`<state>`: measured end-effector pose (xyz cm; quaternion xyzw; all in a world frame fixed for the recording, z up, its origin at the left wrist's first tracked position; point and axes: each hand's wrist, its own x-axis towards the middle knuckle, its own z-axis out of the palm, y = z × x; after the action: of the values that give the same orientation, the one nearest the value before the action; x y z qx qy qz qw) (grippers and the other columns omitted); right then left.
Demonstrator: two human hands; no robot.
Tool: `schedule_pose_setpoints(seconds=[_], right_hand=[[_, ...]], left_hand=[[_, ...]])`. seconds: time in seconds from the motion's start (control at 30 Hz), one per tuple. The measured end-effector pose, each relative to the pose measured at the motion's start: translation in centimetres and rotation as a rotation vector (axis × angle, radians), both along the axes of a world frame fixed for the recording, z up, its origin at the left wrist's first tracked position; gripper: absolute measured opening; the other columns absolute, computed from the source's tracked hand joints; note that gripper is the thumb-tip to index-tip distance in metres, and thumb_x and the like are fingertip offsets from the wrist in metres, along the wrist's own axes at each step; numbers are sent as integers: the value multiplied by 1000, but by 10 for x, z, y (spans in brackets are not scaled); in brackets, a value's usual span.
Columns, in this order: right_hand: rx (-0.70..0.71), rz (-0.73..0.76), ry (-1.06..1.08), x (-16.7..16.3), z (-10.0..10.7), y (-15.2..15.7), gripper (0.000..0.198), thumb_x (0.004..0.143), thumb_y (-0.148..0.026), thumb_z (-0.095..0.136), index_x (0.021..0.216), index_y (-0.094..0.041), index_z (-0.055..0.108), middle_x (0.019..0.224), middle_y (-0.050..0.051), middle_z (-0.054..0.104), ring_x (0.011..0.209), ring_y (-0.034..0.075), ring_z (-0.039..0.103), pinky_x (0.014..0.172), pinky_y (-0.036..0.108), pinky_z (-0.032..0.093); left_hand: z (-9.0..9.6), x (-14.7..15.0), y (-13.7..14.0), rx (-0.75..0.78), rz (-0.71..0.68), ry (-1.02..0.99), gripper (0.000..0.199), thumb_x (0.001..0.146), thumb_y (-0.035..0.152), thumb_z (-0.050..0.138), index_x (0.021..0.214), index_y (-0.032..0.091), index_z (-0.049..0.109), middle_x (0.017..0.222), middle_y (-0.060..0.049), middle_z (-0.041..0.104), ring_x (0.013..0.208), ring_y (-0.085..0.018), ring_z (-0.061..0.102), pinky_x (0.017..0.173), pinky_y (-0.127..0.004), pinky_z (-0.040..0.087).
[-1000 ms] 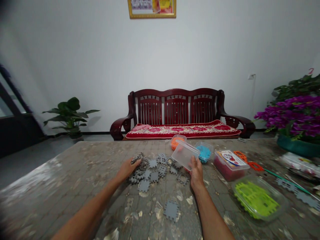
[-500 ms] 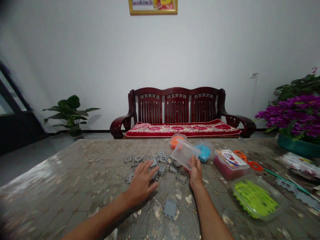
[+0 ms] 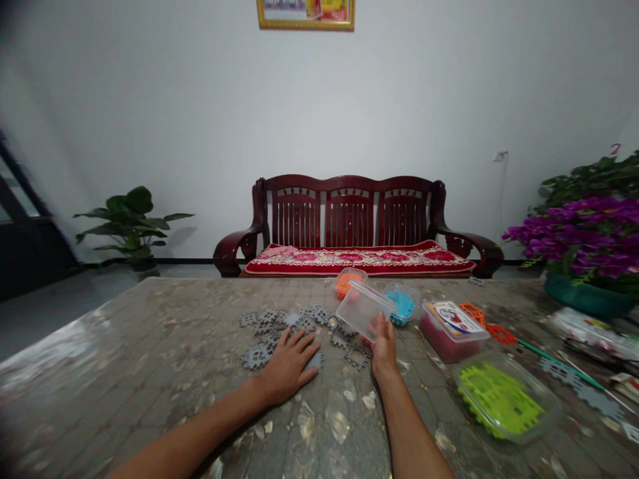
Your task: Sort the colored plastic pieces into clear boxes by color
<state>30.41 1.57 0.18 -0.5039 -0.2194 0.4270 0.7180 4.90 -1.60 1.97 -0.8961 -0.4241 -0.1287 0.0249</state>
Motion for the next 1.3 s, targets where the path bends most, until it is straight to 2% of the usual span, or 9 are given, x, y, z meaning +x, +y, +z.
schedule_pose_setpoints(seconds=[0.1,0.2,0.3,0.4,0.57,0.77,0.93,1.13,1.3], right_hand=[[-5,7,0,0,-2,2,78,72,-77,64,129,-25,58,127,12,67,105,28,67,66,32,58],[-16,-6,-1,-1,-3,4,77,75,-76,60,132,-25,56,129,12,66,106,28,67,66,32,59],[-54,-28,19,-2,-2,5,76,78,-75,57,135,-25,54,131,13,66,108,28,67,69,34,60],[-80,-15,49,-3,0,6,78,81,-75,54,140,-24,51,130,13,68,108,29,68,75,38,61],[-91,5,63,-3,2,5,78,84,-74,51,143,-22,50,131,15,68,110,29,69,78,39,62],[-122,45,51,-4,1,4,81,82,-77,52,139,-20,52,131,15,67,109,27,69,72,35,62],[-150,46,46,-8,6,1,77,79,-78,56,134,-23,56,107,10,74,96,28,72,62,34,61],[-216,147,3,-18,19,-10,71,85,-74,53,131,-21,61,105,12,74,92,28,71,54,33,59],[-258,299,-58,-25,30,-21,74,85,-78,53,133,-22,62,101,12,76,81,26,72,45,27,53]], left_hand=[[0,-10,7,19,97,-15,35,102,26,53,135,27,63,141,-9,66,136,-32,54,121,-64,28],[6,-3,7,36,90,-30,32,100,21,53,128,26,67,138,-9,67,135,-31,54,121,-62,28],[11,22,4,37,-37,-83,31,101,35,57,129,28,66,143,-7,64,141,-30,49,124,-58,25],[11,56,2,12,-100,-101,48,98,54,58,139,29,60,153,-9,56,147,-32,41,124,-59,25],[3,88,8,-60,-79,-79,64,97,64,52,149,26,52,159,-12,49,150,-35,40,124,-63,24],[-1,68,15,-46,52,-59,51,97,49,54,141,24,60,157,-15,51,149,-38,41,123,-68,21],[6,45,17,-76,226,-85,50,91,37,59,138,21,62,155,-16,53,149,-41,41,123,-68,21],[23,60,27,-307,224,-697,59,100,41,41,152,14,42,160,-18,46,150,-29,42,123,-49,33],[44,76,35,-610,142,-1198,50,100,51,41,132,17,59,141,-14,64,132,-25,58,114,-38,43]])
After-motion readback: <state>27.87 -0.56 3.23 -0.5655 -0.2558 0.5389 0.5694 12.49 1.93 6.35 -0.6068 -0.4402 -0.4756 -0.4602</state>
